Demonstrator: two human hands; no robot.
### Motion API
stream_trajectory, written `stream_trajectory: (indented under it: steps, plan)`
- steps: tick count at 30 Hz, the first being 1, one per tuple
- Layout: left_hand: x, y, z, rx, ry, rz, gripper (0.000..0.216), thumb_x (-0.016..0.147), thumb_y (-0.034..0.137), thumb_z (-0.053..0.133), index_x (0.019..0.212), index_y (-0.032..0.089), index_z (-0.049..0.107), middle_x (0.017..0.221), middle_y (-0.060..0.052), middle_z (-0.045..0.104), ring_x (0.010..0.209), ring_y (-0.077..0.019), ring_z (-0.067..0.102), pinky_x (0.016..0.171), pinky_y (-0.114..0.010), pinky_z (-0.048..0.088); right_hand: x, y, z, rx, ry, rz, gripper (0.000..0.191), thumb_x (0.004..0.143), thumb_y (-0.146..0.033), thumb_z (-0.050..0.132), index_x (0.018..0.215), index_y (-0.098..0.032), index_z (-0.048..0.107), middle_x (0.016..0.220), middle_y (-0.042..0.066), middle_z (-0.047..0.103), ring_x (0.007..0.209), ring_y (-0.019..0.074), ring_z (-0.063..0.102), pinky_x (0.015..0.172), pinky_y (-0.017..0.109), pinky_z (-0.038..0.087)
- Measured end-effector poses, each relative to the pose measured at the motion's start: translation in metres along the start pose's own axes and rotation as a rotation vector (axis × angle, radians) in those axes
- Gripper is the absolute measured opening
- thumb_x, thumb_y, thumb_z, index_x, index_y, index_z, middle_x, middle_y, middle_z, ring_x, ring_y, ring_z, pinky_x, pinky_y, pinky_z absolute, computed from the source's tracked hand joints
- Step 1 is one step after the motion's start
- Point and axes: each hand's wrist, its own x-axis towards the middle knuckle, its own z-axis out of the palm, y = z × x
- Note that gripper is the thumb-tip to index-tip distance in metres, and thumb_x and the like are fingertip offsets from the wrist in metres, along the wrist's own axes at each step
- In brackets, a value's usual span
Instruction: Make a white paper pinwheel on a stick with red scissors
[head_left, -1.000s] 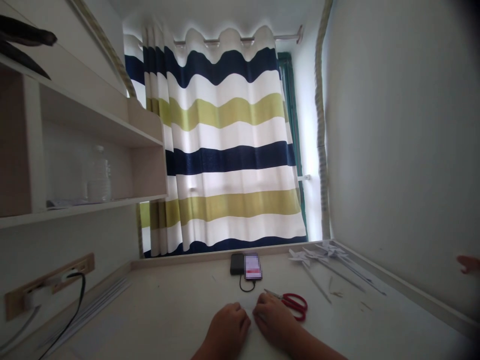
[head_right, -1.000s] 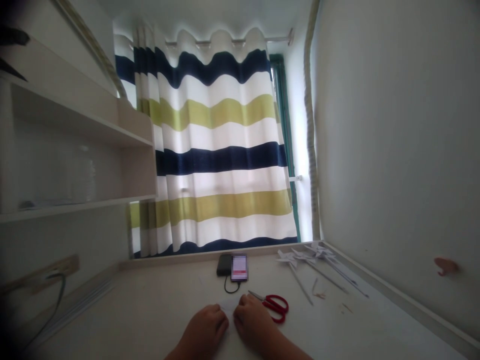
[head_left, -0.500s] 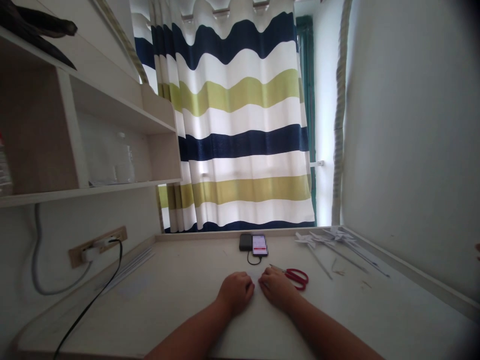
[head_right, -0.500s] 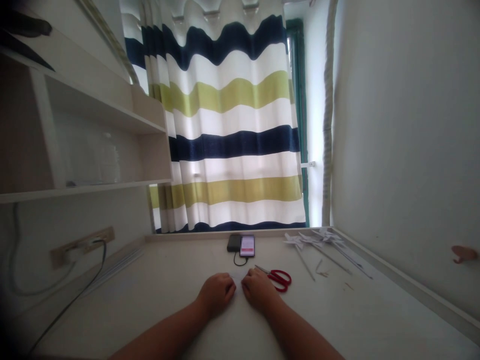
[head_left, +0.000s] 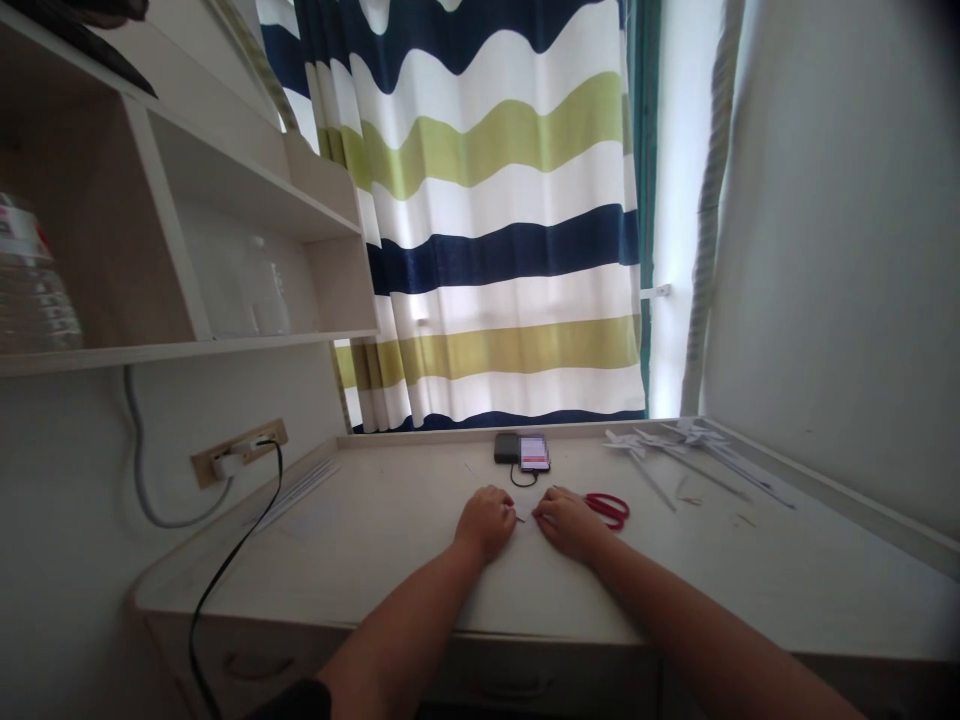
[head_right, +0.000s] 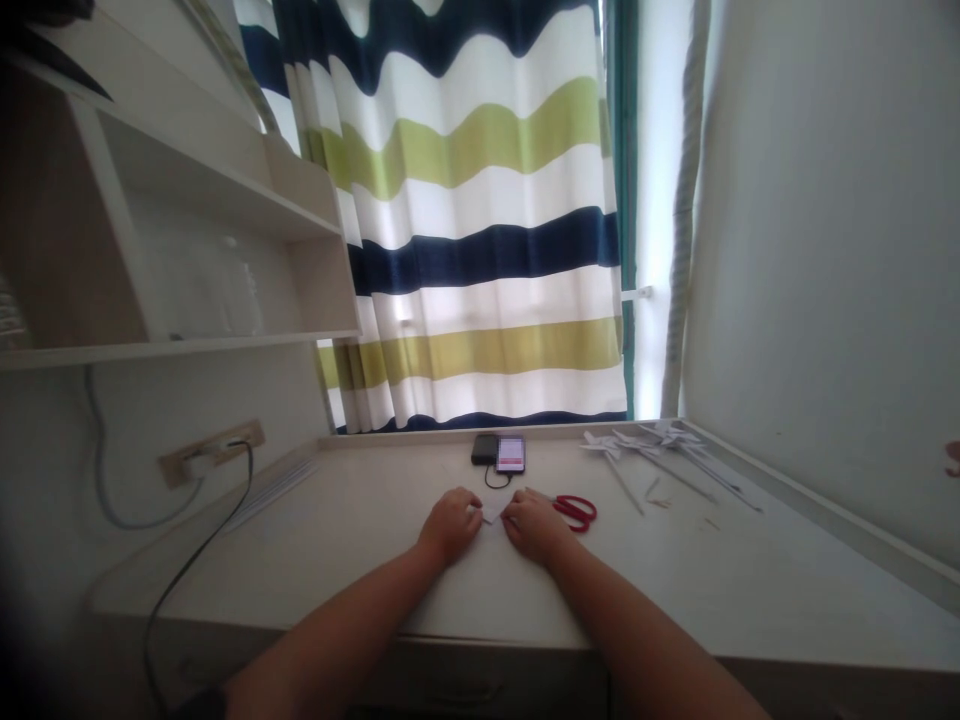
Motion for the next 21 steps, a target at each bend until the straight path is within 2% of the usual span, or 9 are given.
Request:
stream_trajectory:
  steps: [3,5,12,15,21]
  plan:
    - [0.008,-0.010,0.009,0.009,0.055,-0.143,0.031,0.091,0.029,0.051,0.117,0.014,0.057,0.119,-0.011,0.058,0.113,-0.0238,0.053,0.098,-0.042,0.042,0.001,0.003,0.002,-0.005,0.006,-0.015,0.024,0.092,-0.033,0.056,0.107,-0.014,0.061,0.110,0.007,0.062,0.101,0.0207,0.060,0.089,0.044,0.049]
    - [0.013,-0.014,0.016,0.010,0.062,-0.190,0.033,0.091,0.034,0.054,0.117,0.014,0.056,0.120,-0.011,0.057,0.111,-0.0245,0.055,0.095,-0.047,0.045,0.001,0.005,0.004,-0.005,0.000,-0.022,0.025,0.092,-0.033,0.056,0.108,-0.014,0.061,0.111,0.007,0.062,0.101,0.0209,0.060,0.089,0.044,0.049]
    - [0.022,-0.021,0.026,-0.041,0.051,-0.157,0.033,0.092,0.034,0.053,0.120,0.017,0.055,0.125,-0.011,0.055,0.110,-0.0234,0.056,0.094,-0.046,0.048,0.003,0.013,0.009,0.001,-0.016,-0.028,0.027,0.092,-0.033,0.056,0.112,-0.016,0.060,0.116,0.008,0.060,0.104,0.0215,0.059,0.090,0.044,0.049]
    - [0.023,-0.022,0.027,-0.043,0.035,-0.154,0.039,0.091,0.039,0.053,0.123,0.016,0.053,0.126,-0.011,0.055,0.115,-0.0255,0.053,0.098,-0.050,0.043,0.003,0.014,0.009,0.000,-0.006,-0.028,0.027,0.092,-0.033,0.056,0.112,-0.016,0.059,0.116,0.008,0.060,0.103,0.0214,0.059,0.090,0.044,0.049]
    - [0.027,-0.023,0.032,-0.023,-0.028,-0.168,0.048,0.087,0.043,0.058,0.128,0.020,0.051,0.131,-0.012,0.052,0.123,-0.0265,0.047,0.106,-0.045,0.035,0.002,0.018,0.011,0.006,-0.008,-0.030,0.027,0.092,-0.033,0.056,0.113,-0.016,0.059,0.117,0.009,0.059,0.104,0.0214,0.059,0.090,0.044,0.049]
